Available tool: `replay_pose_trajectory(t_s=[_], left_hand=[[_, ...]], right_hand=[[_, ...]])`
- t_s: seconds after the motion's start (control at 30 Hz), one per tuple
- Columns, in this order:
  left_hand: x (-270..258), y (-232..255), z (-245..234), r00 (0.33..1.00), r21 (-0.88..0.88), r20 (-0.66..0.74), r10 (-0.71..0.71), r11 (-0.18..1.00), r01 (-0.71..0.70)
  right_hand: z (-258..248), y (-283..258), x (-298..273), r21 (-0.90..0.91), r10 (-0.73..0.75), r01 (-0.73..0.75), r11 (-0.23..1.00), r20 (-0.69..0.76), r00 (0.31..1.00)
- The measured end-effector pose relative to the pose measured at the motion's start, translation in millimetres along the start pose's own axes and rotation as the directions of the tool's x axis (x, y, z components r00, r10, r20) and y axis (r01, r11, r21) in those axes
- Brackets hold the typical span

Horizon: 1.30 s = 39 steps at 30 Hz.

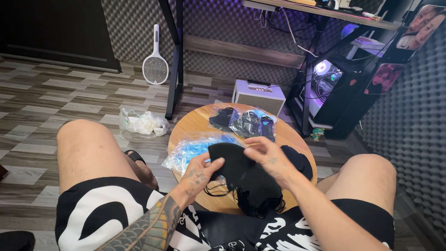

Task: Unpacking black fabric masks from plastic sleeves and arranging them on a small wooden table.

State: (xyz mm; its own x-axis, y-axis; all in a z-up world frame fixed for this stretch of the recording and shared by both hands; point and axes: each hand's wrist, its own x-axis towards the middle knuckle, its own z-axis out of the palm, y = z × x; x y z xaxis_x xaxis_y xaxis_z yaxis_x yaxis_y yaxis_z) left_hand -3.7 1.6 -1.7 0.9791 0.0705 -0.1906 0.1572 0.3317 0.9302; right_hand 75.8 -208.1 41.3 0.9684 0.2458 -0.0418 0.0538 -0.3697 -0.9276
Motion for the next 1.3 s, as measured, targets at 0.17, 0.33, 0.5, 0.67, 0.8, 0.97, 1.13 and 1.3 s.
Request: replay_pose_trajectory(t_s=[0.17,0.33,0.5,0.67,0.8,0.97,1.13,1.3], left_hand=[[47,-33,-30,0.979,0.142,-0.204,0.005,0.990,0.025],[40,-28,-23,0.969,0.190,-0.246,0.000,0.981,0.048],[26,-18,-10,0.985,0.227,-0.172,-0.025,0.972,0.064],[21,-16,-8,0.988,0.242,-0.151,-0.037,0.967,0.073],[19,-15,-8,0.989,0.235,-0.141,-0.036,0.970,0.068],[20,-15,-10,0.989,0.222,-0.144,-0.029,0.973,0.061],[22,-22,-13,0.990,0.219,-0.140,-0.023,0.974,0.053],[-9,6,8,0.999,0.182,0.023,-0.037,0.983,0.032]], right_hand=[[-47,96,38,-0.361,0.209,-0.249,0.899,-0.147,0.967],[-49,154,45,-0.633,0.295,-0.341,0.695,-0.181,0.938],[-47,138,33,-0.716,0.305,-0.315,0.623,-0.149,0.941],[-53,112,27,-0.717,0.252,-0.298,0.631,-0.174,0.952],[-57,101,30,-0.693,0.155,-0.286,0.661,-0.247,0.957],[-90,107,57,-0.553,0.025,-0.214,0.805,-0.329,0.944],[-69,16,-12,-0.399,0.064,-0.204,0.894,-0.337,0.939],[-35,-21,-29,-0.415,-0.078,0.116,0.902,0.108,0.991]])
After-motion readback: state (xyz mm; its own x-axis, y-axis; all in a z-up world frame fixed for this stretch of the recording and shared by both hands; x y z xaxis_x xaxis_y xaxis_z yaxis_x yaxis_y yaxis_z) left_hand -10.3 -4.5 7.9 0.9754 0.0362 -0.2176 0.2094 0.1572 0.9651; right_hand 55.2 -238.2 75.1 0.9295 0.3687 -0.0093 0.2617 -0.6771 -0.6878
